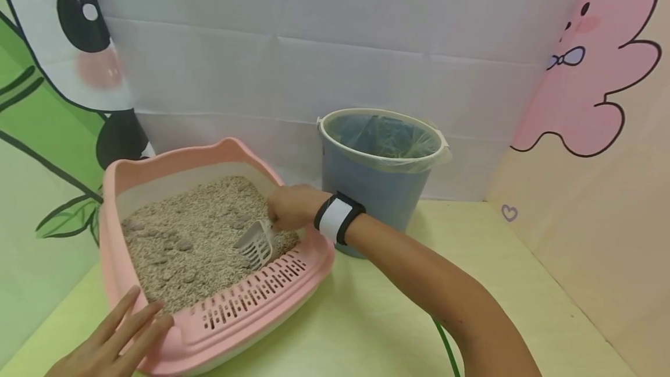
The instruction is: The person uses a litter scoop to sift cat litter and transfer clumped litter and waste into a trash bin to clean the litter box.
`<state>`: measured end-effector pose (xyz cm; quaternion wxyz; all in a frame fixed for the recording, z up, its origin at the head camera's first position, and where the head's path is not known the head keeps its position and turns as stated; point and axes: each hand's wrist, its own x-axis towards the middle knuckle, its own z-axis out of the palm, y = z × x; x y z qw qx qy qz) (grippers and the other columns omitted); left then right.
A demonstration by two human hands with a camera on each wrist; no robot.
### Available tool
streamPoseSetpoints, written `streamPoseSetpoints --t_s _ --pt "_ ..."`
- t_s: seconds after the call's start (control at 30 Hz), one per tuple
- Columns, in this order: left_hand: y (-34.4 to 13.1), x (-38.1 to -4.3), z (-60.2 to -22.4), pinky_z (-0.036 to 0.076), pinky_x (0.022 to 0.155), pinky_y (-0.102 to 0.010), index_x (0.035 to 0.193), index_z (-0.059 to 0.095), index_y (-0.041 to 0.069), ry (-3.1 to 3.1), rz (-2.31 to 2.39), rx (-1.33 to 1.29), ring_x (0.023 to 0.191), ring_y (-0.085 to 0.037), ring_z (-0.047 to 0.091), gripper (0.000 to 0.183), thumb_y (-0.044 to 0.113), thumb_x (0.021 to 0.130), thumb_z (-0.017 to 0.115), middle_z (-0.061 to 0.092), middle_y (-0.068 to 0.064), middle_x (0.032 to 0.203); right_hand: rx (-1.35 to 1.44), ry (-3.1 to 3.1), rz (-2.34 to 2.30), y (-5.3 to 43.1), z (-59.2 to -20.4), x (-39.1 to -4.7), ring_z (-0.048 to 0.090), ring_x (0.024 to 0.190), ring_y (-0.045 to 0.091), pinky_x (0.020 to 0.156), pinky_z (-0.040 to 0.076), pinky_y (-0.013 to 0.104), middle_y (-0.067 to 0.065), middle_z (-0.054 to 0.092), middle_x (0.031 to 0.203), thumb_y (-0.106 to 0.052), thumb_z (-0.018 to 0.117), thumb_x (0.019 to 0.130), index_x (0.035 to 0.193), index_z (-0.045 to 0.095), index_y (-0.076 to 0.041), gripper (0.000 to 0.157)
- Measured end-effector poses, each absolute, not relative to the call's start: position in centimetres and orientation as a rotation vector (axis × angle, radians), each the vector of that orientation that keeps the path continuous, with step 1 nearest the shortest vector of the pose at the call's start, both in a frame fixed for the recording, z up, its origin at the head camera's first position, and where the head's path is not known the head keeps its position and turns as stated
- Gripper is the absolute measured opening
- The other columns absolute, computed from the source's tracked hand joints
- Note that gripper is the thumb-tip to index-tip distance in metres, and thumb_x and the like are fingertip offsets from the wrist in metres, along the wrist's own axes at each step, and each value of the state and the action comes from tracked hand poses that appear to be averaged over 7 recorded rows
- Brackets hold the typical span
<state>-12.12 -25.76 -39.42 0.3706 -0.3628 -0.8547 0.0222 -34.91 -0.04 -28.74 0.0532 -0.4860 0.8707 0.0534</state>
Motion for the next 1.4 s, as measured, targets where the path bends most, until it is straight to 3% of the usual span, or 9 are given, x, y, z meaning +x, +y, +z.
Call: streamPoseSetpoints --t_s 0.17,0.27,0.47,0.7,0.87,0.97,1.17,1.3,1.4 --pt "-25.7 -11.9 -39.4 0.056 0.040 -0.037 0.134 0.040 0.009 -2.232 0.015 -0.902 0.127 -0.050 0.025 0.074 0.068 0.090 0.030 0.059 -0.026 0.108 -1.529 2.616 0.124 -0.5 -28.8 -34.8 0.057 0.061 0.006 0.057 0.051 0.026 -0.008 0.066 0.079 -0.027 0.066 0.088 0.087 0.075 -0.016 0.014" --pt "-25.6 -11.7 -39.3 0.057 0.042 -0.037 0.130 0.042 0.008 -2.268 0.022 -0.878 0.131 -0.047 0.019 0.076 0.070 0.088 0.033 0.060 -0.025 0.109 -1.526 2.610 0.104 -0.7 -28.8 -34.8 0.056 0.059 0.006 0.056 0.049 0.025 -0.008 0.065 0.076 -0.026 0.066 0.089 0.083 0.074 -0.018 0.012" --pt "-25.6 -11.7 -39.3 0.056 0.041 -0.036 0.122 0.048 0.004 -2.236 0.014 -0.894 0.124 -0.052 0.030 0.075 0.069 0.090 0.030 0.060 -0.026 0.107 -1.580 2.561 0.006 -1.5 -28.7 -34.5 0.046 0.051 0.006 0.050 0.038 0.021 -0.006 0.057 0.062 -0.027 0.066 0.089 0.073 0.068 -0.018 0.019" --pt "-25.2 -11.4 -39.2 0.056 0.041 -0.037 0.117 0.054 0.003 -2.275 -0.007 -0.858 0.119 -0.053 0.037 0.071 0.066 0.093 0.029 0.060 -0.024 0.110 -1.617 2.535 0.013 -3.5 -29.0 -33.6 0.053 0.055 0.005 0.055 0.045 0.020 -0.008 0.065 0.071 -0.030 0.066 0.089 0.075 0.071 -0.019 0.018" --pt "-25.0 -11.2 -39.1 0.056 0.041 -0.040 0.118 0.056 0.003 -2.288 -0.029 -0.831 0.117 -0.053 0.039 0.068 0.062 0.096 0.028 0.060 -0.023 0.110 -1.636 2.540 0.009 -5.4 -29.7 -32.9 0.050 0.052 0.005 0.051 0.041 0.019 -0.009 0.063 0.068 -0.033 0.066 0.088 0.073 0.070 -0.020 0.020" --pt "-25.0 -11.4 -39.0 0.057 0.045 -0.043 0.118 0.056 0.003 -2.279 -0.035 -0.843 0.115 -0.054 0.039 0.068 0.061 0.096 0.027 0.060 -0.023 0.111 -1.668 2.498 -0.029 -6.6 -30.1 -32.6 0.043 0.048 0.005 0.049 0.036 0.018 -0.008 0.052 0.060 -0.032 0.065 0.089 0.068 0.066 -0.020 0.024" --pt "-24.8 -11.6 -38.8 0.058 0.054 -0.050 0.117 0.055 0.003 -2.294 -0.030 -0.873 0.115 -0.054 0.039 0.068 0.061 0.096 0.028 0.059 -0.024 0.113 -1.721 2.454 -0.131 -8.0 -30.7 -32.7 0.023 0.045 0.008 0.047 0.024 0.020 -0.002 0.024 0.056 -0.029 0.064 0.090 0.056 0.042 -0.017 0.042" --pt "-24.8 -11.5 -38.7 0.058 0.052 -0.047 0.117 0.054 0.004 -2.308 -0.015 -0.865 0.110 -0.055 0.042 0.067 0.062 0.095 0.029 0.059 -0.023 0.111 -1.776 2.403 -0.268 -7.7 -30.9 -33.1 0.020 0.045 0.008 0.048 0.022 0.020 -0.001 0.022 0.055 -0.028 0.065 0.090 0.056 0.037 -0.016 0.046" --pt "-25.0 -11.4 -38.8 0.058 0.048 -0.044 0.116 0.055 0.003 -2.292 -0.014 -0.859 0.107 -0.056 0.044 0.067 0.061 0.096 0.027 0.060 -0.023 0.108 -1.786 2.339 -0.398 -6.8 -30.8 -33.5 0.022 0.044 0.007 0.047 0.022 0.019 -0.001 0.025 0.054 -0.026 0.064 0.091 0.058 0.043 -0.015 0.040"
